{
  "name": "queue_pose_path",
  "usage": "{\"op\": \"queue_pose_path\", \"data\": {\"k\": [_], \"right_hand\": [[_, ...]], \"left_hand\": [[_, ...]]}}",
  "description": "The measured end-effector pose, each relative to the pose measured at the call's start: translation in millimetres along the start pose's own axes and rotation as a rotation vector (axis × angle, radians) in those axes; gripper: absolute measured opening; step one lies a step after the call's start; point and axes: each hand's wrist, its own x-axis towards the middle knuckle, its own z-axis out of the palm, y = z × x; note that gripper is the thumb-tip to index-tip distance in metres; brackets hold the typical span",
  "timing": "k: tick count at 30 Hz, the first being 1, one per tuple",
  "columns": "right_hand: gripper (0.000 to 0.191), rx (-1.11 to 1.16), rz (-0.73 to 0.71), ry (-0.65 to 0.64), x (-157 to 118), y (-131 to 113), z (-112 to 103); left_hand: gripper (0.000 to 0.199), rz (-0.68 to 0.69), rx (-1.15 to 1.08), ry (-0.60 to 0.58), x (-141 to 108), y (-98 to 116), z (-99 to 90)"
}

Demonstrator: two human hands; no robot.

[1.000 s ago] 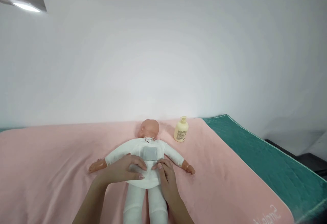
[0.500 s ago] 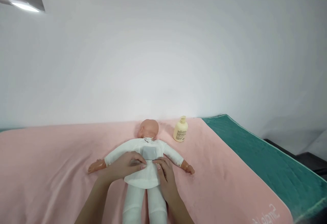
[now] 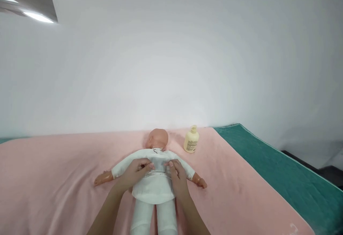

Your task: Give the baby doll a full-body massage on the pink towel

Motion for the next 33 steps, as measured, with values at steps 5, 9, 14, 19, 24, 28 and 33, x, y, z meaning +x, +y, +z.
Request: {"op": "queue_pose_path", "data": {"k": [5,9,14,19,24,28,33], "right_hand": [[0.043,-0.168,-0.057,0.006,36.8,6.5,15.4],[0.040,-0.234,-0.061,-0.011,39.1,11.4,23.1],[0.033,-0.304,-0.064,-0.063,32.7,15.0,25.9],[0.030,-0.310,-0.075,-0.061,30.0,15.6,26.1],[0.023,-0.243,-0.136,-0.040,25.9,14.6,24.1],[0.023,-0.311,-0.108,-0.083,27.6,16.2,25.6],[0.026,-0.346,-0.087,-0.095,30.7,18.7,28.2]], "left_hand": [[0.039,0.037,-0.061,0.141,2.4,-5.7,4.2],[0.038,0.055,0.030,0.166,2.4,-8.2,16.6],[0.040,0.081,0.146,0.104,8.0,-20.7,22.4],[0.038,0.092,0.176,0.085,9.4,-24.8,22.8],[0.036,0.122,0.190,0.127,8.1,-21.3,25.7],[0.031,0.122,0.191,0.124,7.2,-17.9,26.1],[0.032,0.109,0.198,0.101,7.6,-22.2,25.9]]}}
